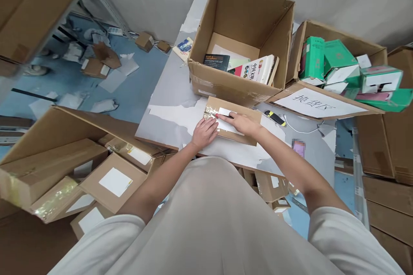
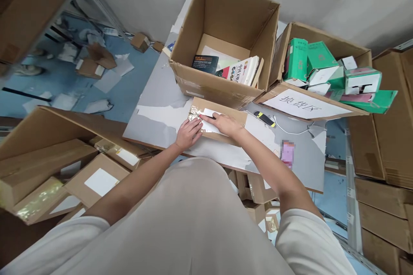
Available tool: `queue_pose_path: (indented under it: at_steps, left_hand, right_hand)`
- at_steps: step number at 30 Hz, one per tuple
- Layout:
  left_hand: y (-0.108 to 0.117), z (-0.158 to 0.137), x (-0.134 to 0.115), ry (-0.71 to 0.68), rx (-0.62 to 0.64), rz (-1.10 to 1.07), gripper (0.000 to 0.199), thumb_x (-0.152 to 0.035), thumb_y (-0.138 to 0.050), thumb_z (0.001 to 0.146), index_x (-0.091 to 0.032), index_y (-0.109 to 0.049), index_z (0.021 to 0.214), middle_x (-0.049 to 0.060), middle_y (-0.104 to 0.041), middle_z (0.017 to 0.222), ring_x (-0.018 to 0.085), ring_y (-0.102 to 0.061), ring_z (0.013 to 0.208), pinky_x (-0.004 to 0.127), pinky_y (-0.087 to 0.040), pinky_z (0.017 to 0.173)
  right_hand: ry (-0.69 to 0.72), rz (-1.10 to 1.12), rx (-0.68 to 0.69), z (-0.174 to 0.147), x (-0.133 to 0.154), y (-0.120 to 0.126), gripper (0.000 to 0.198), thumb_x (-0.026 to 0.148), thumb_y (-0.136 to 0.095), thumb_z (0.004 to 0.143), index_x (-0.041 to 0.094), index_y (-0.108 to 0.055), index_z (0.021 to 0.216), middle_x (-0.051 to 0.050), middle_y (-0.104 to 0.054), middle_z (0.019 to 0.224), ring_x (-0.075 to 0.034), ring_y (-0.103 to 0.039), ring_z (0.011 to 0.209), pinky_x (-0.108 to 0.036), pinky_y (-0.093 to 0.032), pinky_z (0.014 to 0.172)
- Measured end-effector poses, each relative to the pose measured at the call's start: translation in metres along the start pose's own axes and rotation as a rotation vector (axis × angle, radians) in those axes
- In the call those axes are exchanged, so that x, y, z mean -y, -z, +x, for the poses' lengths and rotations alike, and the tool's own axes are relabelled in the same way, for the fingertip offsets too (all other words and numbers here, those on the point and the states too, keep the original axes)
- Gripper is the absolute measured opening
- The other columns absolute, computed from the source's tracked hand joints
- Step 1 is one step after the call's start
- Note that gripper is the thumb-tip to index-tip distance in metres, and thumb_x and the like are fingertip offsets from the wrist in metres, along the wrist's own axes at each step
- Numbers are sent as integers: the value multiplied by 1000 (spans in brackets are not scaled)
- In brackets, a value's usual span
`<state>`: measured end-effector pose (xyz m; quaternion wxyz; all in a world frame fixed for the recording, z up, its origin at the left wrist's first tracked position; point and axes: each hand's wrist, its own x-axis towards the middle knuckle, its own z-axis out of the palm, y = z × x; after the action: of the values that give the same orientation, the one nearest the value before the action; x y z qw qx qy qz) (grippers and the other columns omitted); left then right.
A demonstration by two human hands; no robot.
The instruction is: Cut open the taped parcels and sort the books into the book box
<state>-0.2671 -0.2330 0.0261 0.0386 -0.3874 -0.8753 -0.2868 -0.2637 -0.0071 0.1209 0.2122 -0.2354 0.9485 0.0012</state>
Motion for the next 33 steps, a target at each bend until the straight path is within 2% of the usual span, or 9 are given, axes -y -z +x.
queue_pose_path:
  at_steps: [10,18,24,26,29,31,33]
  left_hand:
    - [-2,-1,3,38,34,13,38,-35,-44,91,-19,-61,121,12,-60,131,26,-50,128,46,-30,109]
    - [0,1,4,10,79,5,40,-38,-44,91,-18,-61,122,13,-59,131,26,-49,129,45,-31,109]
    - [1,3,5,-10,122,17,43,-42,-43,91,-19,-60,123,13,-58,133,27,-47,131,46,-29,110]
    - [1,3,6,-14,125,18,45,-44,-43,91,-19,-60,124,13,-57,134,27,-46,131,45,-28,110]
    - [0,2,7,-8,136,9,47,-47,-41,92,-19,-59,125,14,-56,135,27,-45,132,44,-27,111]
    - [0,2,8,-5,139,-1,49,-49,-41,92,-19,-59,126,14,-56,135,28,-44,133,44,-26,111]
    - [0,2,8,-6,135,-6,49,-49,-40,92,-19,-58,127,14,-56,135,28,-44,133,44,-26,111]
  right_hand:
    - [12,20,47,8,-5,6,75,7,-32,90,43,-4,150,-9,-57,114,-19,-64,83,-29,-41,72]
    - [-59,30,86,-7,-6,4,74,6,-32,90,44,-11,149,-10,-58,116,-21,-65,84,-31,-41,71]
    - [-119,29,138,-19,-9,13,72,5,-39,87,41,-25,148,-10,-64,102,-22,-64,80,-30,-40,67]
    - [-133,56,156,-38,-21,9,71,5,-42,84,41,-33,145,-9,-66,97,-21,-64,76,-30,-39,64]
    - [-187,83,171,-90,-48,-9,69,7,-44,80,37,-41,142,-9,-66,91,-18,-61,66,-28,-37,57]
    - [-242,50,208,-128,-61,-24,73,6,-42,77,35,-39,144,-9,-65,86,-16,-58,57,-27,-33,51]
    - [-294,13,240,-159,-65,-35,82,3,-41,74,38,-30,147,-8,-64,91,-14,-54,51,-26,-30,47]
